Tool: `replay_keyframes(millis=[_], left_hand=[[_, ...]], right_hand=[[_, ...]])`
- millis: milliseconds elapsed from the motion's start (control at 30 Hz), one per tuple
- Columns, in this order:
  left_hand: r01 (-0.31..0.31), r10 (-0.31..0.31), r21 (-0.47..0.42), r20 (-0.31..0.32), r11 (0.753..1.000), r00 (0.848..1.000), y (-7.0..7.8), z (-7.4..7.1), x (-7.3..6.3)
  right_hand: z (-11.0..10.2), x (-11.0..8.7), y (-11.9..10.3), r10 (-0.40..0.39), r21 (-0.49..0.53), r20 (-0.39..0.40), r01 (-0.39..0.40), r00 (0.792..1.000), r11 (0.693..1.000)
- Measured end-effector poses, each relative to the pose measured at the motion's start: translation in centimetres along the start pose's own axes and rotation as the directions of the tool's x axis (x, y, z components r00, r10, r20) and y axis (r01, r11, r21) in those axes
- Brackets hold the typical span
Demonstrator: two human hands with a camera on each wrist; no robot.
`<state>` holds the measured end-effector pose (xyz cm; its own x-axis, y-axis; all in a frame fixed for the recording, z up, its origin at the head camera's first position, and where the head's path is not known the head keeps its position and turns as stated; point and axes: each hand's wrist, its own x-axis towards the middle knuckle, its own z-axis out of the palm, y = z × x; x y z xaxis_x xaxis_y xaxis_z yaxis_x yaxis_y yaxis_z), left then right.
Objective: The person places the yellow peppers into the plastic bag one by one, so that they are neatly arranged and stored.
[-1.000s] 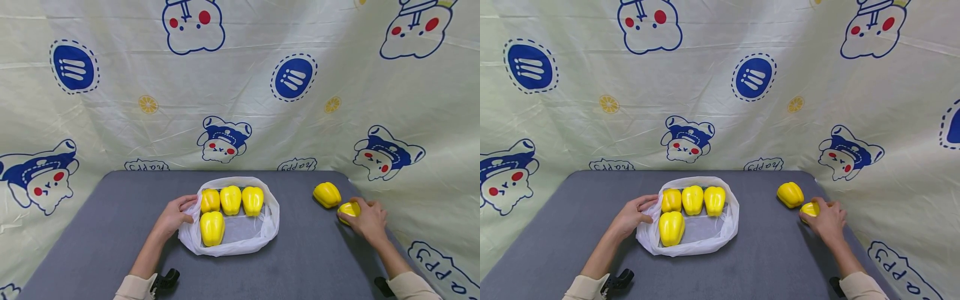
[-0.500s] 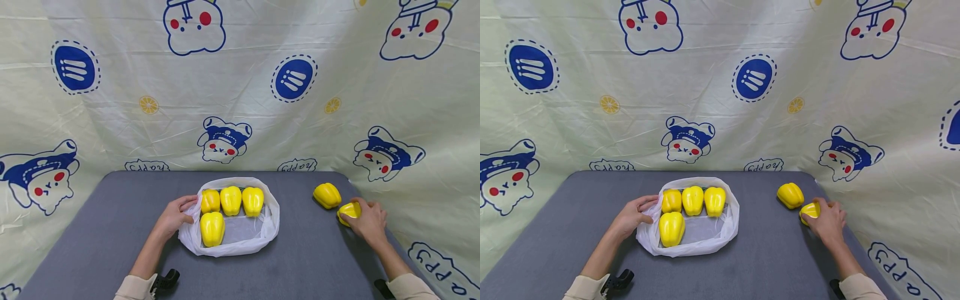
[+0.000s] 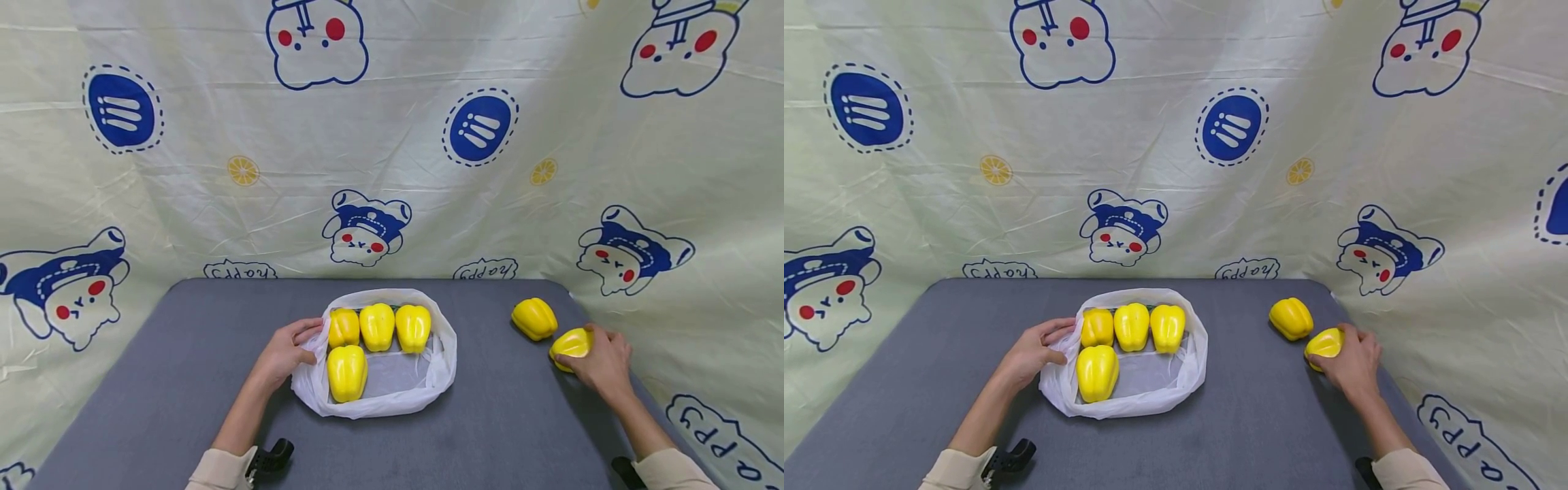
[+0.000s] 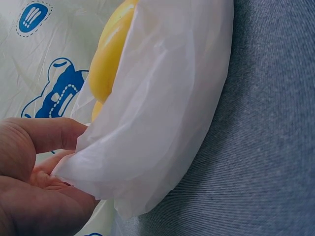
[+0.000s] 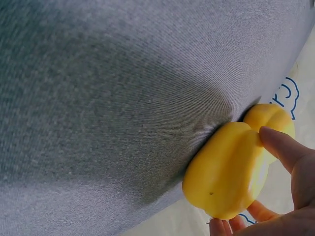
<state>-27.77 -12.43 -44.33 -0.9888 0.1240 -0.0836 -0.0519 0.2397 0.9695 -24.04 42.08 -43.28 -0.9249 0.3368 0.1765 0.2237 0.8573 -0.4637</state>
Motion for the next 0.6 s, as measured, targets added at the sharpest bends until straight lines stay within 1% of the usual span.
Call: replay_keyframes(millis=[200, 333, 433, 600], left_hand=[[0.003, -0.003, 0.007, 0.000, 1.000, 1.000, 0.00, 0.08, 0.19], [0.012, -0.012, 0.006, -0.010, 1.000, 1.000, -0.05, 0.12, 0.31], [0.022, -0.022, 0.004, -0.019, 1.000, 1.000, -0.08, 0.16, 0.36], [0.022, -0.021, 0.015, -0.020, 1.000, 1.000, -0.10, 0.14, 0.32]], right_hand=[[-0.08, -0.03, 0.38, -0.059, -0.031, 0.013, 0.060, 0.998, 0.998], [-0.22, 0.03, 0.26, -0.071, -0.043, 0.032, 0.073, 0.997, 0.996], [-0.22, 0.01, 0.10, -0.055, -0.044, 0.044, 0.057, 0.998, 0.997], [-0.01, -0.04, 0.07, -0.014, -0.041, 0.050, 0.016, 0.999, 0.999]])
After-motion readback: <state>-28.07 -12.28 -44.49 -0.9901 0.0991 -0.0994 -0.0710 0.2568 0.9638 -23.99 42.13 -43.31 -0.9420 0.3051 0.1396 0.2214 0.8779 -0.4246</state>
